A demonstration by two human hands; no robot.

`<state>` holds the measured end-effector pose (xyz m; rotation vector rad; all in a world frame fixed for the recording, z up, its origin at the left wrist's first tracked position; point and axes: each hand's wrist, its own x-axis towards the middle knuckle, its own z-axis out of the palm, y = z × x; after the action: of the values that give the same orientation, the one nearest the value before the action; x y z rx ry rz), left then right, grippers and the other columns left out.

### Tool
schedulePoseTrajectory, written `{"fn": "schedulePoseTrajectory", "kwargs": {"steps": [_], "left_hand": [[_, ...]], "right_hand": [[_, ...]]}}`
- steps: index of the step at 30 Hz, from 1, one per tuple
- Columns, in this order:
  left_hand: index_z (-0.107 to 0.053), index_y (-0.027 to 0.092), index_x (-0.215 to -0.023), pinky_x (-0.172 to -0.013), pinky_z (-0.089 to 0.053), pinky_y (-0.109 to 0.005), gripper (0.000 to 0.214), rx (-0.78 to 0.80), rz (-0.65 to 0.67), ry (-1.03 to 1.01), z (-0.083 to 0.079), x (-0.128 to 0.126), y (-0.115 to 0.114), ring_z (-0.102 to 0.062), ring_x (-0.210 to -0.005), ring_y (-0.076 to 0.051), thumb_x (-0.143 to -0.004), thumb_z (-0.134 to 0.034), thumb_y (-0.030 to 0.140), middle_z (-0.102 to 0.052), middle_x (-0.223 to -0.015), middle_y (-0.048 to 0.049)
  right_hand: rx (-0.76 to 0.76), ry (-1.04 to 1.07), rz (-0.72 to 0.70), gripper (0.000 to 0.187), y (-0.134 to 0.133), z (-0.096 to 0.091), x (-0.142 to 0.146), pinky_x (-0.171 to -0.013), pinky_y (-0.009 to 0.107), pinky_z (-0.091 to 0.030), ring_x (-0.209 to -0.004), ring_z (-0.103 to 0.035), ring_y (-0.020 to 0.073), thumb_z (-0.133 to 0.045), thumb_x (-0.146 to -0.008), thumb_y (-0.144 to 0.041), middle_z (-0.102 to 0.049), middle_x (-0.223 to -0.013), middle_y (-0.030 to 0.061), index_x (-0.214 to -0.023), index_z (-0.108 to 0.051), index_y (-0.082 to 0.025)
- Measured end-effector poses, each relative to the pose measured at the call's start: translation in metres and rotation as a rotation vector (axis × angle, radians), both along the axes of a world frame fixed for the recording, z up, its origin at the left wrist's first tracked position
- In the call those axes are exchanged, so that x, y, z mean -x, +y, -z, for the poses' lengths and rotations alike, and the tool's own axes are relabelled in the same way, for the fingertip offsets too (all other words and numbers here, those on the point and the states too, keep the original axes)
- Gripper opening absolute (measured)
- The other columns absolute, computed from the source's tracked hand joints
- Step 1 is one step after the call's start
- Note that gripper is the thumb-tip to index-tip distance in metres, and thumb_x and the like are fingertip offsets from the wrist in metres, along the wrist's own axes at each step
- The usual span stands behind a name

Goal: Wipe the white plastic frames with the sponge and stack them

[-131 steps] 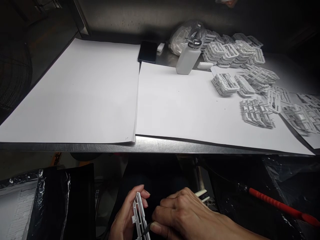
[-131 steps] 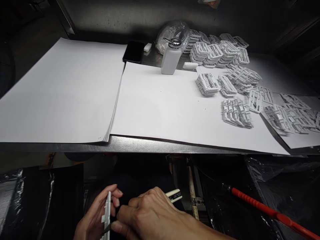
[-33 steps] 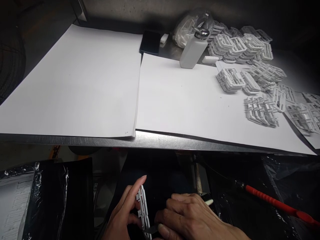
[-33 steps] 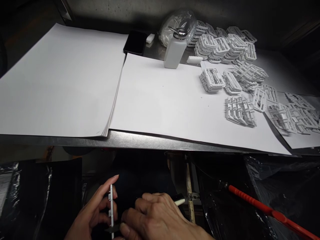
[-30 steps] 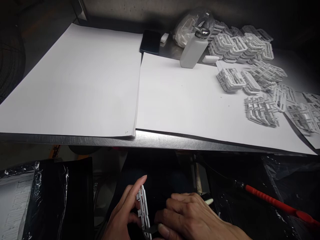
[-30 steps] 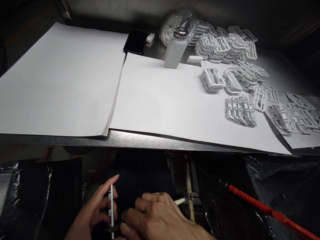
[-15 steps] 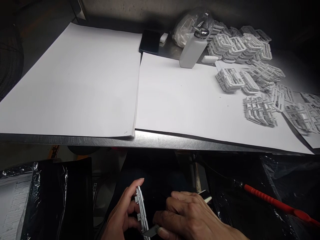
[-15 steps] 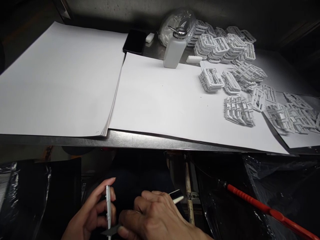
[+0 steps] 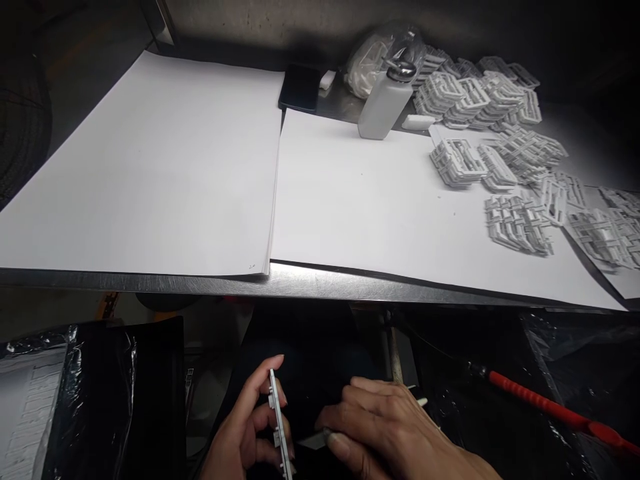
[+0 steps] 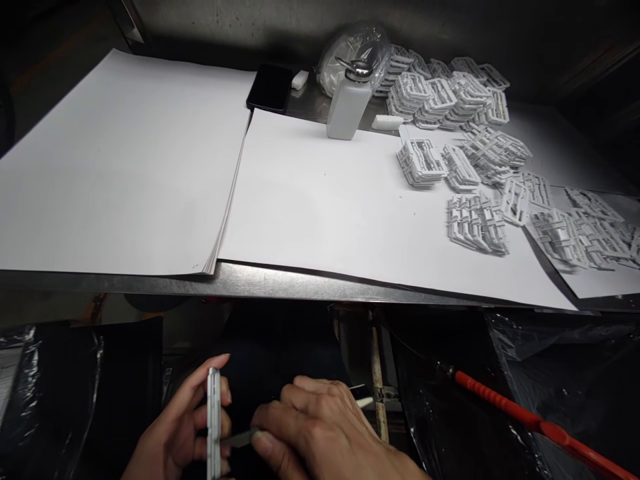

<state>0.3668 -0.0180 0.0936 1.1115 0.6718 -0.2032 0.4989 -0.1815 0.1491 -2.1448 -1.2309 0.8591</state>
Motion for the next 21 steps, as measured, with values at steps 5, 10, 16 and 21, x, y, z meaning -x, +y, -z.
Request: {"fn": "schedulePoseTrajectory", "kwargs": {"steps": [5,10,16,21], "left_hand": [[-0.035,0.043,-0.133,-0.058,-0.047,-0.023,0.086,-0.054,0.023,0.010,0.004,0.000,-0.001,-0.053,-0.076,-0.011,-0.060,-0.080,0.039,-0.038,-0.107,-0.0012],[-0.033,0.043,-0.136,-0.060,-0.050,-0.025,0.082,-0.175,0.098,0.000,0.008,0.002,0.000,-0.057,-0.076,-0.013,-0.066,-0.075,0.036,-0.045,-0.102,-0.0006],[-0.029,0.037,-0.141,-0.060,-0.051,-0.027,0.090,-0.283,0.194,0.058,0.006,0.000,0.002,-0.057,-0.072,-0.014,-0.063,-0.072,0.024,-0.052,-0.093,0.0003],[-0.035,0.037,-0.139,-0.057,-0.049,-0.025,0.091,-0.357,0.252,0.062,0.001,-0.005,0.004,-0.056,-0.072,-0.014,-0.059,-0.073,0.020,-0.053,-0.094,0.0004]], "right_hand": [[0.049,0.228,0.125,0.013,0.008,-0.001,-0.006,-0.079,0.021,-0.046,-0.088,-0.064,0.0143,-0.049,-0.097,-0.029,-0.067,-0.093,-0.0037,-0.103,-0.061,-0.030],[0.218,0.464,0.131,0.014,0.019,0.000,-0.006,-0.064,0.018,-0.045,-0.075,-0.062,0.0130,-0.049,-0.095,-0.032,-0.068,-0.085,-0.0046,-0.096,-0.063,-0.028],[0.158,0.562,0.076,0.019,0.026,0.003,-0.009,-0.058,0.016,-0.042,-0.074,-0.062,0.0131,-0.051,-0.093,-0.029,-0.070,-0.085,-0.0019,-0.095,-0.070,-0.024],[0.109,0.543,-0.082,0.023,0.031,0.000,-0.017,-0.064,0.017,-0.042,-0.074,-0.064,0.0127,-0.048,-0.094,-0.017,-0.071,-0.086,0.0011,-0.098,-0.071,-0.019]]}}
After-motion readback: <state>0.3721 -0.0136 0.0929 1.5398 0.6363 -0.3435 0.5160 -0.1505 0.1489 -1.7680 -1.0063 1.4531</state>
